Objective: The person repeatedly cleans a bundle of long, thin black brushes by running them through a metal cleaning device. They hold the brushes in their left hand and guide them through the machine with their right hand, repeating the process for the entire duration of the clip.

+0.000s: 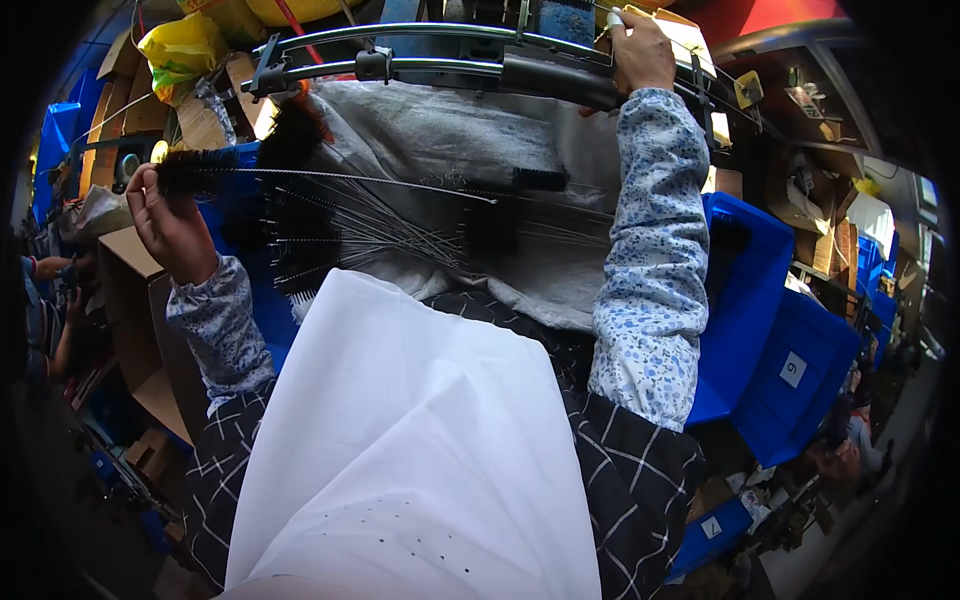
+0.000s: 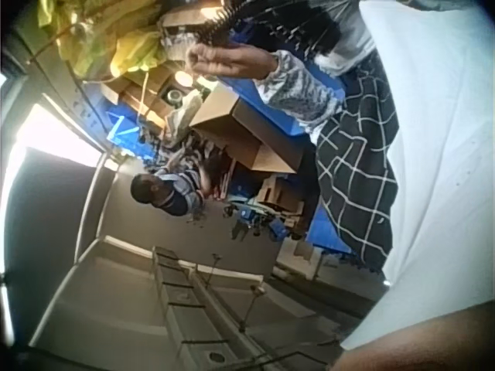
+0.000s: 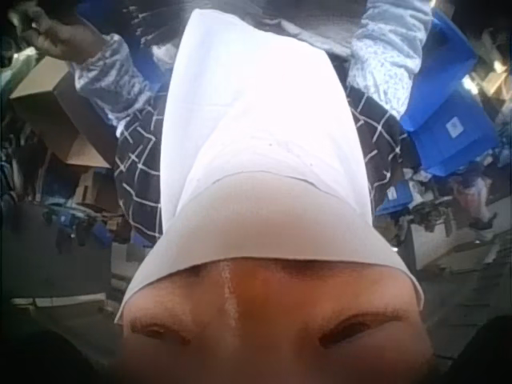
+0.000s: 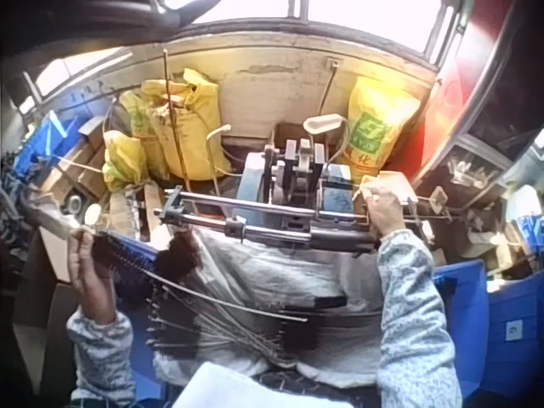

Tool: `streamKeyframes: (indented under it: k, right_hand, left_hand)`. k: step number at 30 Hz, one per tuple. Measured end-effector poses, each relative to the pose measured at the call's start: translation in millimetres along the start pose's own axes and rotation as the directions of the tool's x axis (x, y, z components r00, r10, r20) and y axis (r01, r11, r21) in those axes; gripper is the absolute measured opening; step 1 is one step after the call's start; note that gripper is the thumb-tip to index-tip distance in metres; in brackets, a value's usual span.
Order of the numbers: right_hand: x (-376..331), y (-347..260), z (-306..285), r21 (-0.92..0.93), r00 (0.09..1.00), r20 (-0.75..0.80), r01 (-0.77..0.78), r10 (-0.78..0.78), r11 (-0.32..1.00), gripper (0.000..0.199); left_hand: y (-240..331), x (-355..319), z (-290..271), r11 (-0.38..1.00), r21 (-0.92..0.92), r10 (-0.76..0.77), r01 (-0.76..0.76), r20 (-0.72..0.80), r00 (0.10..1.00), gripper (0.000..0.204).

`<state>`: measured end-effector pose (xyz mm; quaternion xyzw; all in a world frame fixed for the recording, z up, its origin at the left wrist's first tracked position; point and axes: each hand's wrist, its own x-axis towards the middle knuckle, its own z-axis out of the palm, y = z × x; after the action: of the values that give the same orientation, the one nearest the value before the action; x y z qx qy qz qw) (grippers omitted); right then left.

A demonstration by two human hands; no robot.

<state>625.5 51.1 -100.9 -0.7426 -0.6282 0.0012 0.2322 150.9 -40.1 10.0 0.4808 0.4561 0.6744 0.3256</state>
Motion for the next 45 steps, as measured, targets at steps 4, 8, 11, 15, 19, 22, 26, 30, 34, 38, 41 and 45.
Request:
streamKeyframes:
  k: [4,8,11,15,19,22,26,30,34,38,41,45]
  right_hand:
    - [14,-6,-17,-0.441,0.998,-0.020,0.046,-0.061,0.897,0.030]
    - [10,9,-48,-0.074,0.951,0.304,0.091,-0.065,0.993,0.027]
    - [-36,4,-97,0.225,0.887,0.454,-0.201,0.080,0.953,0.026]
    - [-107,-81,-142,0.291,0.719,0.675,-0.053,-0.166,0.955,0.043]
    - [-138,-167,-96,0.740,0.616,0.593,-0.164,-0.519,0.652,0.030]
    - [-144,-189,-76,0.723,0.719,0.536,-0.123,-0.441,0.680,0.024]
    - [-77,-121,-42,0.069,0.992,-0.048,0.115,-0.112,0.991,0.024]
    - [-32,-78,-14,-0.252,0.982,-0.147,0.076,-0.116,0.965,0.024]
    - [-21,-79,-7,-0.323,0.991,-0.105,0.045,-0.083,0.945,0.024]
    - [-17,-73,2,-0.287,0.984,-0.125,0.086,-0.126,0.954,0.025]
    - [-16,-74,0,-0.152,0.997,-0.026,0.070,-0.075,0.986,0.027]
    - [-13,-93,-7,-0.060,1.000,0.011,0.009,-0.009,0.998,0.031]
  left_hand:
    - [-12,-5,11,0.978,-0.078,-0.180,0.193,0.148,0.973,0.016]
    - [-13,-12,21,0.963,-0.060,-0.233,0.263,0.305,0.923,0.015]
    - [-11,-15,26,0.930,-0.070,-0.304,0.360,0.401,0.864,0.016]
    - [-16,-28,53,0.860,-0.096,-0.359,0.502,0.586,0.727,0.017]
    - [-18,-60,81,0.868,-0.008,-0.360,0.497,0.678,0.640,0.016]
    - [-12,-59,71,0.920,0.080,-0.322,0.383,0.712,0.624,0.021]
    - [-31,-26,9,0.793,0.606,-0.334,-0.064,0.520,0.786,0.025]
    - [-53,-30,-36,0.598,0.763,-0.437,-0.246,0.567,0.698,0.014]
    - [-58,-35,-40,0.651,0.741,-0.415,-0.165,0.529,0.740,0.012]
    - [-61,-35,-41,0.647,0.743,-0.422,-0.171,0.536,0.731,0.013]
    - [-56,-36,-38,0.683,0.730,-0.449,-0.024,0.445,0.775,0.015]
    - [-48,-28,-43,0.806,0.588,-0.303,0.066,0.314,0.900,0.021]
